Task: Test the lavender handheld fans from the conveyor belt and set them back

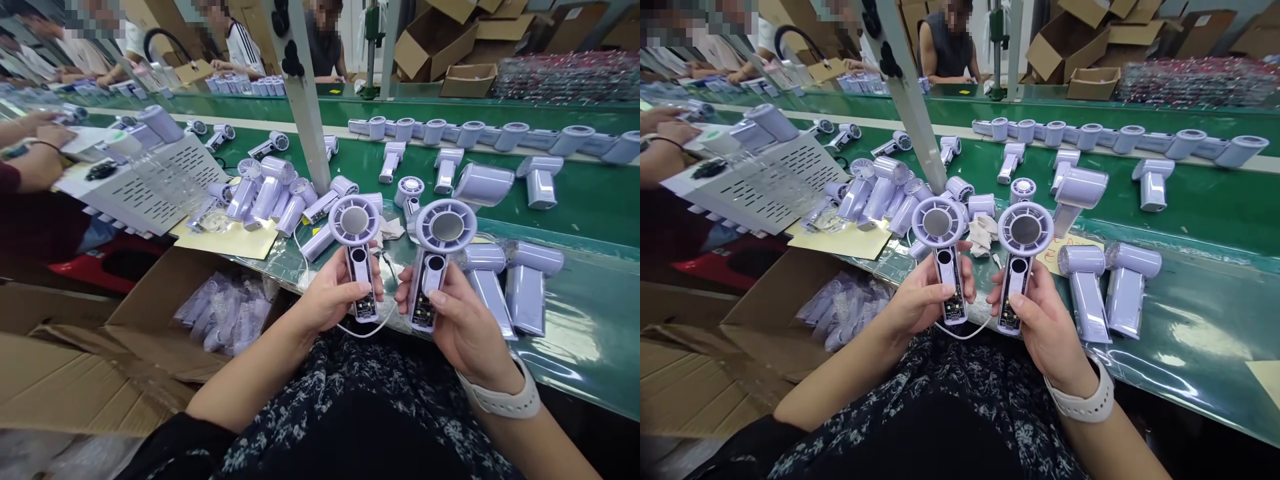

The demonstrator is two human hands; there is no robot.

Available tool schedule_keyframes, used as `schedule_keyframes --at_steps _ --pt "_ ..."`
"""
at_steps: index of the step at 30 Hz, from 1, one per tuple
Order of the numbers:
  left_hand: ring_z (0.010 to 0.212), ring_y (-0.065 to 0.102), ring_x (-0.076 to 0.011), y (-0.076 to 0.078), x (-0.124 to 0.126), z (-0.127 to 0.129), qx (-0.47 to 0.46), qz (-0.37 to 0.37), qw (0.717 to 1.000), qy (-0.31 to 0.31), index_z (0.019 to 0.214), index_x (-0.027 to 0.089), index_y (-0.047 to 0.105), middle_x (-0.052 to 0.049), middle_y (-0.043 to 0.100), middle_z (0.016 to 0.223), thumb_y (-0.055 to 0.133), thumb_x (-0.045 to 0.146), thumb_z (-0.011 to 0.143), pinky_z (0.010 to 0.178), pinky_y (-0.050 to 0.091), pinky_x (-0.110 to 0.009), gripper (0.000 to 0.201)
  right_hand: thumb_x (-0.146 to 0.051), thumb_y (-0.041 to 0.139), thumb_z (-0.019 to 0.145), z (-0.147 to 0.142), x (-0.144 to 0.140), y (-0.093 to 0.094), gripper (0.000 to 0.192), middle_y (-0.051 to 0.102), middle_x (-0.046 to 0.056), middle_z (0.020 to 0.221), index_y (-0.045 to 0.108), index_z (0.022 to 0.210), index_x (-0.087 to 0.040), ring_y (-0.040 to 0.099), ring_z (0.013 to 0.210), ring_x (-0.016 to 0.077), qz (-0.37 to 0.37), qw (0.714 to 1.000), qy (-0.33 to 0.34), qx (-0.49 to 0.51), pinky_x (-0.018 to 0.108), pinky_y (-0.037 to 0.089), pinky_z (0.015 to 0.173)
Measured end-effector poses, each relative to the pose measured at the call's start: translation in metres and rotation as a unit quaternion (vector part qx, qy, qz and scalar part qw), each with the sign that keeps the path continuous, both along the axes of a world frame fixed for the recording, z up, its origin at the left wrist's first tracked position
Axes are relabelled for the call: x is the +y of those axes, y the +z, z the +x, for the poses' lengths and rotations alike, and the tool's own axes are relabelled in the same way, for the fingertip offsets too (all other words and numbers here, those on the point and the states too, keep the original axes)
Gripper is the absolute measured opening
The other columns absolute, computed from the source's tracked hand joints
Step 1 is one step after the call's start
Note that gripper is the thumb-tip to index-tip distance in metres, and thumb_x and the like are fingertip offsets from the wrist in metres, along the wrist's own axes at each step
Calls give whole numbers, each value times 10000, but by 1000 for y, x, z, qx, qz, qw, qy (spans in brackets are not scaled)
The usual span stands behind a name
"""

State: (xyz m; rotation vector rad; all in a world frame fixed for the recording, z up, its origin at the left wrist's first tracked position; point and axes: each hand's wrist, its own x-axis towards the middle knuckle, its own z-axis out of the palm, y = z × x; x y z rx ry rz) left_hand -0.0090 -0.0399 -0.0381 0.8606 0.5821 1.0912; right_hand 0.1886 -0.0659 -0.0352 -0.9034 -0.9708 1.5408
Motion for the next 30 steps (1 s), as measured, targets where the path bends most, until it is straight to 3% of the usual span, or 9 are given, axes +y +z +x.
schedule_keyframes --at_steps 6,10,15,19,22,30 --pt "746 659 -134 -2 -4 -1 -4 19 1000 -23 1232 203 558 7 610 953 819 219 750 680 556 -281 548 -342 808 869 1 -1 0 338 691 31 1032 640 1153 -268 667 762 157 -15 997 54 45 275 592 662" --pt "719 649 -125 -5 -3 1 -11 22 1000 -10 1175 200 566 12 605 934 822 224 737 650 541 -272 507 -347 811 869 2 -1 -3 345 697 29 1029 648 1162 -268 666 778 158 -12 999 34 37 266 595 668" --pt "662 610 -113 -8 1 3 -23 -27 999 28 1095 199 545 20 592 871 784 305 763 607 528 -272 422 -413 765 904 1 -2 -9 262 707 19 938 659 1087 -259 643 683 138 2 1000 3 22 244 565 584" --pt "682 634 -124 -8 0 1 -27 -1 1000 -4 1116 197 548 18 601 887 795 332 778 622 562 -288 439 -428 750 914 1 -3 -11 249 693 19 933 660 1056 -245 644 668 136 11 999 30 16 248 562 563" --pt "657 633 -109 -8 -1 0 6 33 999 -7 1076 192 547 20 607 885 810 343 788 603 543 -260 418 -415 736 930 1 -1 -10 232 686 13 936 657 1077 -254 624 650 128 24 1000 10 4 246 555 553" --pt "712 629 -124 -8 0 1 37 24 999 -11 1057 199 519 -3 593 932 797 362 808 615 542 -268 407 -477 756 884 -2 -1 -11 349 688 43 998 638 1137 -268 654 748 177 -23 999 17 15 299 591 616"
